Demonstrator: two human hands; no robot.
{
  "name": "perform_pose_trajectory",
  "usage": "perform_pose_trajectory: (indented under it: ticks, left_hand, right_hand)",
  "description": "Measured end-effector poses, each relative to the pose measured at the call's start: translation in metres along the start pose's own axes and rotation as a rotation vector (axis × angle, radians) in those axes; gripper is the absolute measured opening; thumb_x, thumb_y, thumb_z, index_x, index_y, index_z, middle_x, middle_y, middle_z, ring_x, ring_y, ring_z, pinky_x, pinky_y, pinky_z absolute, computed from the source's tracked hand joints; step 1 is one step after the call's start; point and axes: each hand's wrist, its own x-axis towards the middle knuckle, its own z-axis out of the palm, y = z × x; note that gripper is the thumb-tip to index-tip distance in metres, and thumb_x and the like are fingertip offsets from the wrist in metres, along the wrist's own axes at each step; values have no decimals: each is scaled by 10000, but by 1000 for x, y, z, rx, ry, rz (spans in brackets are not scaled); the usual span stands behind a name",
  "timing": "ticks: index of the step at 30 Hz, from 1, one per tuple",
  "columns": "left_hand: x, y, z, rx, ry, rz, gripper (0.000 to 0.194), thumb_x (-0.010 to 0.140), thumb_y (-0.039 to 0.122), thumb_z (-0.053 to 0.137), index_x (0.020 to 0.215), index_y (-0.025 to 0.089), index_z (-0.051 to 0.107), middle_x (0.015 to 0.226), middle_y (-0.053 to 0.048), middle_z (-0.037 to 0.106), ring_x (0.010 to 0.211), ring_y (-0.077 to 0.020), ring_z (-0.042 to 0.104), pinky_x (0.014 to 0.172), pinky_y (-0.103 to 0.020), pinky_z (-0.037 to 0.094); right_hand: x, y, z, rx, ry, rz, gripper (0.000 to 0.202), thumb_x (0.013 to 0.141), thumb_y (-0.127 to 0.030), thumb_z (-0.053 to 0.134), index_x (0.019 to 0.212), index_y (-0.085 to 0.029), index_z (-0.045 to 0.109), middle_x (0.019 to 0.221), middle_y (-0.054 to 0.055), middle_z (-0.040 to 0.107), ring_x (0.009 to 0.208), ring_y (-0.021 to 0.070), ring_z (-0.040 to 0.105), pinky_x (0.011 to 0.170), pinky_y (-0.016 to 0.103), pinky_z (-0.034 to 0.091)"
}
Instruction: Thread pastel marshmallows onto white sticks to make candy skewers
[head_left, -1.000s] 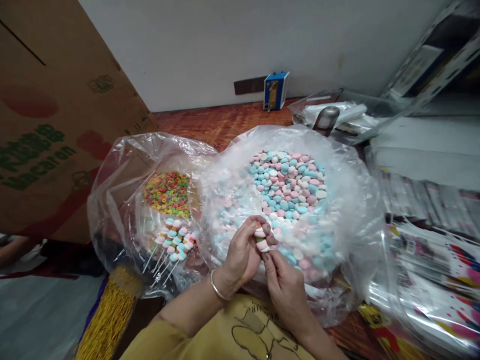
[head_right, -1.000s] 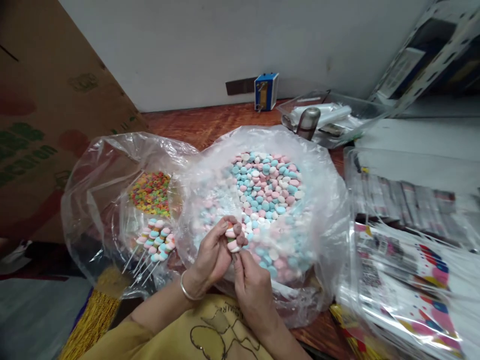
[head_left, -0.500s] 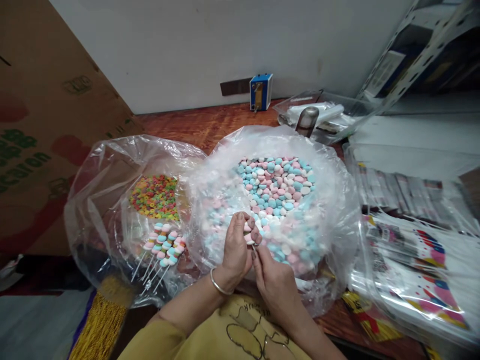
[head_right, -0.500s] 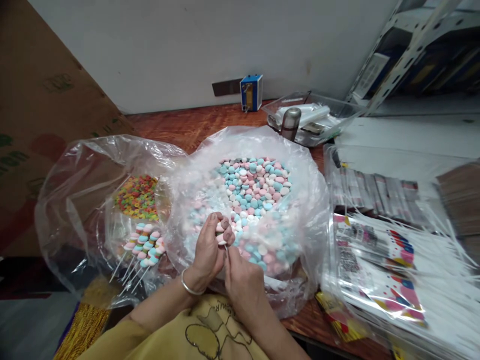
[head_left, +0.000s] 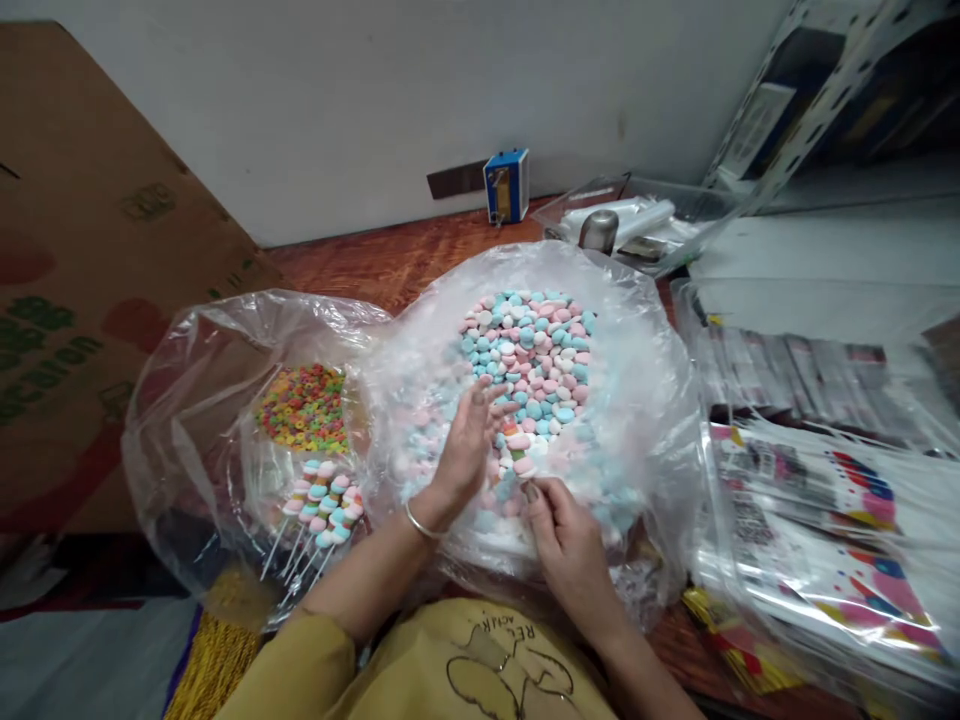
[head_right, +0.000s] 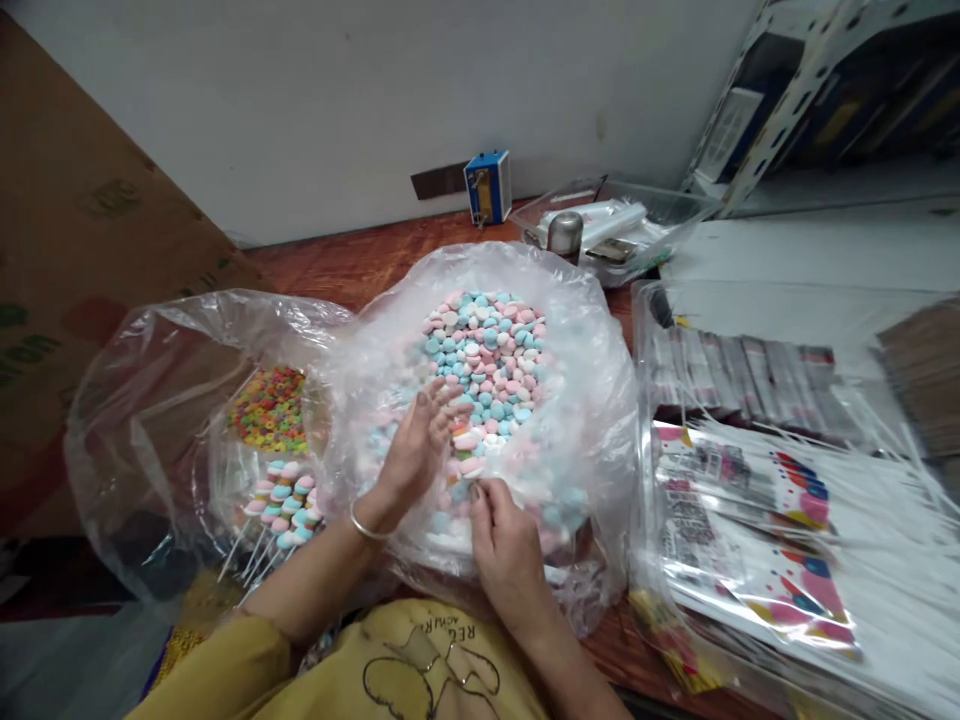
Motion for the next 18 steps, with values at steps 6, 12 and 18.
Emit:
perform_pose_trajectory:
  ticks: [6, 12, 18]
  left_hand:
    - [102, 36, -16, 869, -95, 516, 160, 893, 149, 620, 982, 175, 750, 1022, -77, 741, 959, -193, 685, 902, -315, 524]
    - [152, 29, -6, 1415, -301, 401, 325, 837, 84, 640, 1098, 211, 783, 1101, -83, 761, 1027, -229, 694, 946, -301, 501]
    - [159, 19, -5, 1594, -262, 183, 395, 932, 240, 601, 1306, 298, 714, 942, -66, 790, 934, -282, 726, 844, -308, 505]
  right_hand:
    - [2, 16, -14, 55, 68, 85, 296, 1036, -386, 450, 868, -205, 614, 635, -25, 602, 557, 151, 576, 532, 238, 408]
    - [3, 22, -12, 102, 35, 82, 310, 1036, -401, 445, 875, -204, 622, 686, 5, 663, 592, 161, 600, 546, 243, 423]
    - [4, 23, -13, 123, 33, 102, 324, 1033, -426, 453, 872, -205, 625, 684, 11, 660, 597, 164, 593, 531, 246, 409]
